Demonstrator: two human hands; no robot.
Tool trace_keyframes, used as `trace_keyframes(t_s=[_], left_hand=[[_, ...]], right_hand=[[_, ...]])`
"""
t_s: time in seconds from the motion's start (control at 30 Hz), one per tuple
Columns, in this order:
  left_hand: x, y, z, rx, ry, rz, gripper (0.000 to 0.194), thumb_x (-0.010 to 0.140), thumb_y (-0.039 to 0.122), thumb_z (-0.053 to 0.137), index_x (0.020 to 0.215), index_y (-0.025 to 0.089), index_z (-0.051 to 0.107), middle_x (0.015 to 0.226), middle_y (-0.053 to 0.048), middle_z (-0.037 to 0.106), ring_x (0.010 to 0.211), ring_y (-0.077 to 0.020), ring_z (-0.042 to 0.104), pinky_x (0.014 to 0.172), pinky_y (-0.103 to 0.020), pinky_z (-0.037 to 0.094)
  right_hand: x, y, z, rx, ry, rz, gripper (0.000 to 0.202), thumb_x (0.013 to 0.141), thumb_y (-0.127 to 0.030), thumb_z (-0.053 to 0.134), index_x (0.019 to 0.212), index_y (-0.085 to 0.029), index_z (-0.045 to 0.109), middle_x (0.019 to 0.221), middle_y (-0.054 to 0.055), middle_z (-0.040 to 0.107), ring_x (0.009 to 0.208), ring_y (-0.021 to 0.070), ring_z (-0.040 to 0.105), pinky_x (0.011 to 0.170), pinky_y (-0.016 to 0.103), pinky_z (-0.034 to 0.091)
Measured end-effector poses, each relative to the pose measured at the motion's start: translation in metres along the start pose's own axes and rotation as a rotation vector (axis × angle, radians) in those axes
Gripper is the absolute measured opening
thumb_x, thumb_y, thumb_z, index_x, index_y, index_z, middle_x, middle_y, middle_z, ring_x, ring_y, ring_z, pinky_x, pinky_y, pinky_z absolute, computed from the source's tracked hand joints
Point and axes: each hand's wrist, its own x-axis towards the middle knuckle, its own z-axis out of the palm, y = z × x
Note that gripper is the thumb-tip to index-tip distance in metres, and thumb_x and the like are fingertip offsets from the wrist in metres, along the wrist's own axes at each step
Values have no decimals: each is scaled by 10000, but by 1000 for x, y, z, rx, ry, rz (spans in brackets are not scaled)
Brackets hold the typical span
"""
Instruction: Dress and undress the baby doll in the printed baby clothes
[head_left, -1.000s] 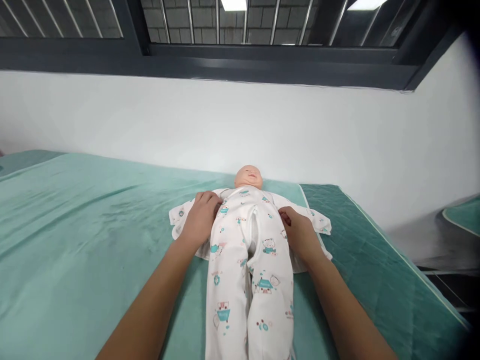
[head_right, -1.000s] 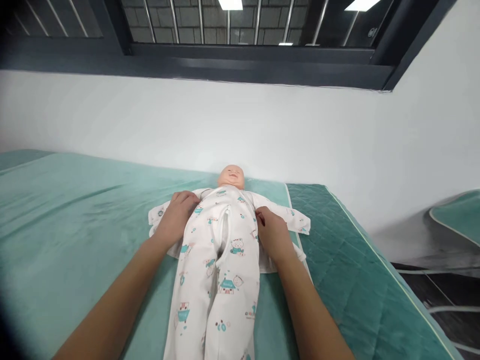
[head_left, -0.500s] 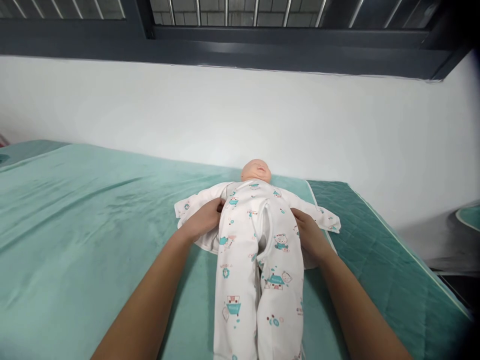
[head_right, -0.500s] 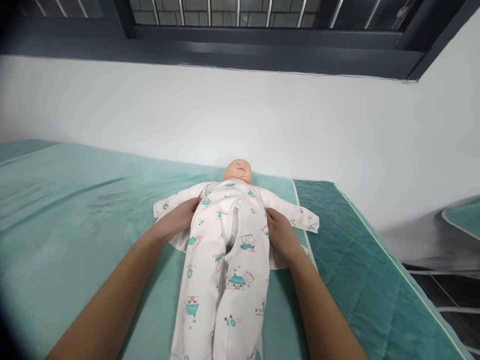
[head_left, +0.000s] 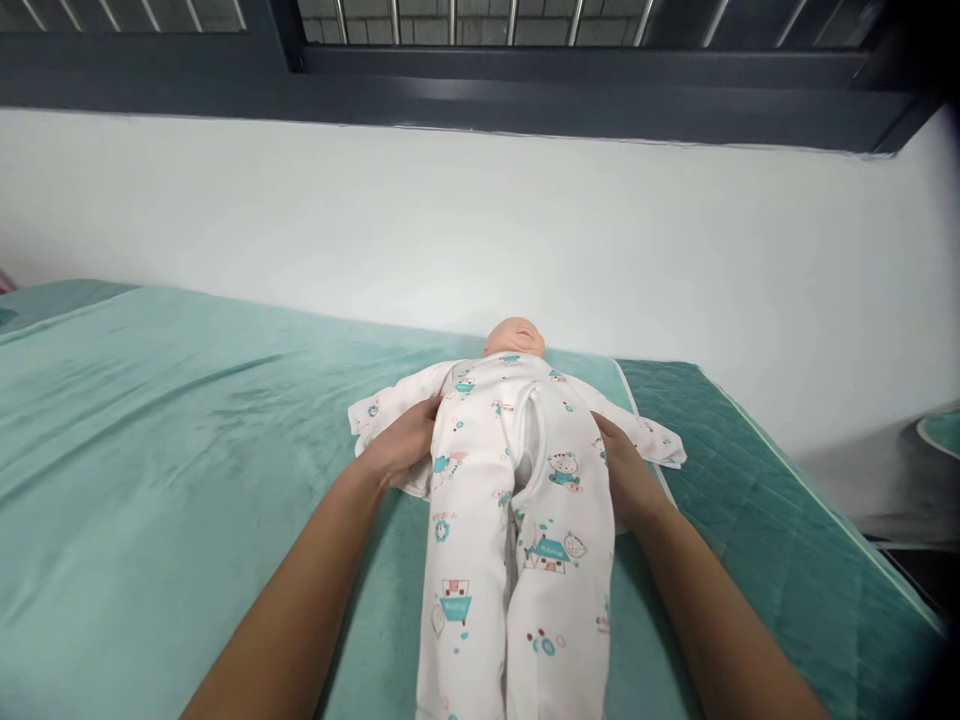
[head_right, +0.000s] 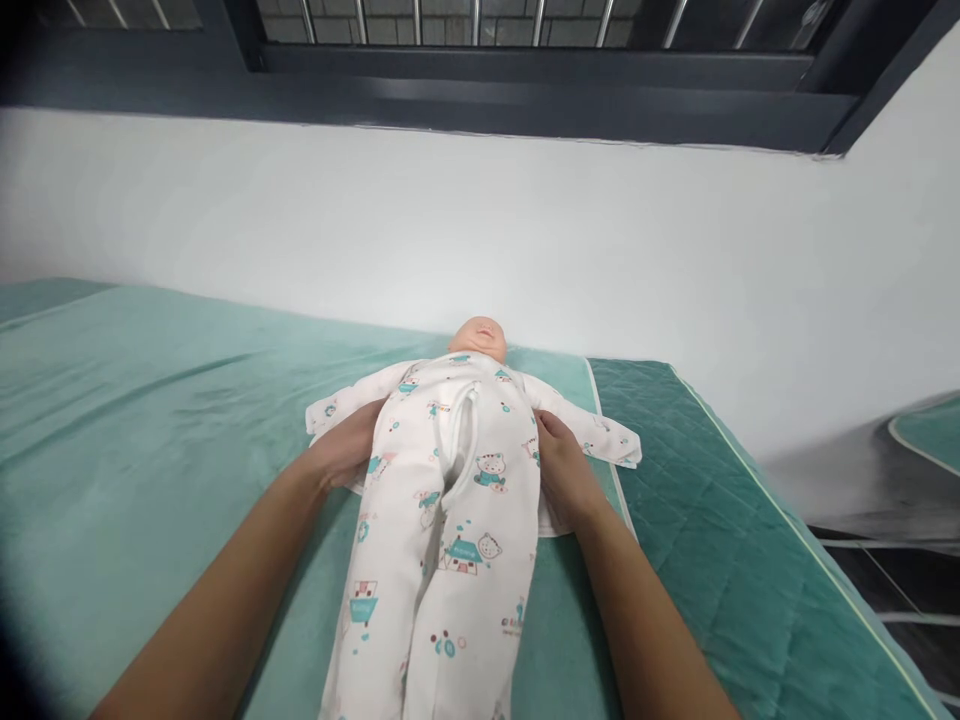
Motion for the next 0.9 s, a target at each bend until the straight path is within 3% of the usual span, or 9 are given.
trace_keyframes(t_s=[0.07,0.23,0.4,0.6,0.77,0.9], left_hand=[[0,-4,2,-88,-56,-77,277,714,209,687,986,183,729,908,-83,761,960,-288,682,874,-414,544],[5,-13,5,-272,-14,-184,276,726,168,678,999,169,717,861,-79,761,896,-264,705,833,-393,576],[8,-14,11,-450,61,-247,265,761,175,626,1016,162,699,894,-76,764,921,-257,713,849,-384,583],[13,-26,10,-469,-26,-319,212,792,310,649,933,167,715,867,-81,760,928,-274,710,815,-387,593],[16,-32,8,-455,-63,-309,208,776,308,673,917,163,718,862,-81,759,897,-257,709,776,-366,595],[12,-28,11,-428,-44,-289,230,750,306,703,936,171,721,871,-74,762,897,-256,706,767,-360,593]], right_hand=[[-1,-6,3,41,-16,26,360,815,-514,600,991,-225,725,1052,68,752,968,290,676,865,421,535],[-1,-12,7,96,-11,14,315,815,-506,609,927,-247,749,1034,66,758,1081,308,649,969,450,499],[-1,-1,1,160,-81,47,370,739,-439,718,1056,-247,727,978,68,766,1037,328,672,894,485,541],[2,8,-7,94,-167,13,410,733,-373,736,1120,-242,702,1027,63,761,1003,306,685,852,456,558],[-1,-4,-3,-35,-110,-81,338,725,-375,724,1042,-259,736,1078,54,750,1107,313,642,955,454,514],[0,0,-3,24,-82,-40,368,729,-384,718,1075,-261,721,1050,55,756,1067,310,660,917,459,533]])
